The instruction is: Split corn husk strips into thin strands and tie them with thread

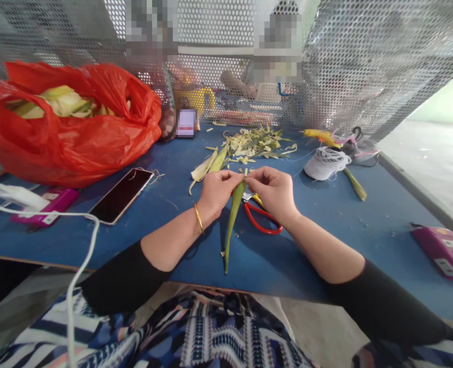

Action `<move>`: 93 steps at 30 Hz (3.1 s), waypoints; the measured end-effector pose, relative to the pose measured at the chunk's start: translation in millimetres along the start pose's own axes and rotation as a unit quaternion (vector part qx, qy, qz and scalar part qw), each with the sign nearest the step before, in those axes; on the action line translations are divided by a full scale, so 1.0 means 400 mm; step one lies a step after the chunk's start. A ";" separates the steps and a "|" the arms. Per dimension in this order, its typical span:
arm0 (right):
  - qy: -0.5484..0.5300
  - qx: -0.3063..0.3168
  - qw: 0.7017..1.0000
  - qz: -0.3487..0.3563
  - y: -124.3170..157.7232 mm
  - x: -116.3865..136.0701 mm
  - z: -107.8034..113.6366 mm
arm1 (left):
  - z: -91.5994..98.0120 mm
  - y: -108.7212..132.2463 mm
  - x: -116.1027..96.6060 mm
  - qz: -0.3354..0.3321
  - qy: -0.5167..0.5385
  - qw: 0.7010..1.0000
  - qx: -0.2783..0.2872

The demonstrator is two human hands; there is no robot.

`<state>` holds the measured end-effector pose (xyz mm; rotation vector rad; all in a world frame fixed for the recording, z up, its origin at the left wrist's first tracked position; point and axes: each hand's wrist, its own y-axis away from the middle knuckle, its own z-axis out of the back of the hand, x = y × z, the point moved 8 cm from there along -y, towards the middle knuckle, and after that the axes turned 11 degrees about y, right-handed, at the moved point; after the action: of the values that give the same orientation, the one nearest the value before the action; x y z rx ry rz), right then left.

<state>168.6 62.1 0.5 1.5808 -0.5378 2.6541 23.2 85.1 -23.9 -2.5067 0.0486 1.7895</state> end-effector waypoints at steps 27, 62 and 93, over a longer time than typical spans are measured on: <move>-0.089 0.025 0.995 -0.020 -0.016 -0.031 -0.017 | -0.009 -0.005 0.012 0.015 -0.006 0.999 0.027; -0.023 -0.072 0.992 0.104 0.022 0.019 -0.004 | -0.019 -0.002 -0.010 -0.017 -0.026 0.999 0.007; -0.163 0.035 0.986 -0.017 0.017 -0.008 -0.046 | -0.001 -0.010 -0.045 -0.158 -0.152 0.976 0.003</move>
<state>153.2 61.6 -12.0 2.0416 -0.4199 2.4256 18.0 88.8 -6.6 -2.0598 -0.3391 1.9960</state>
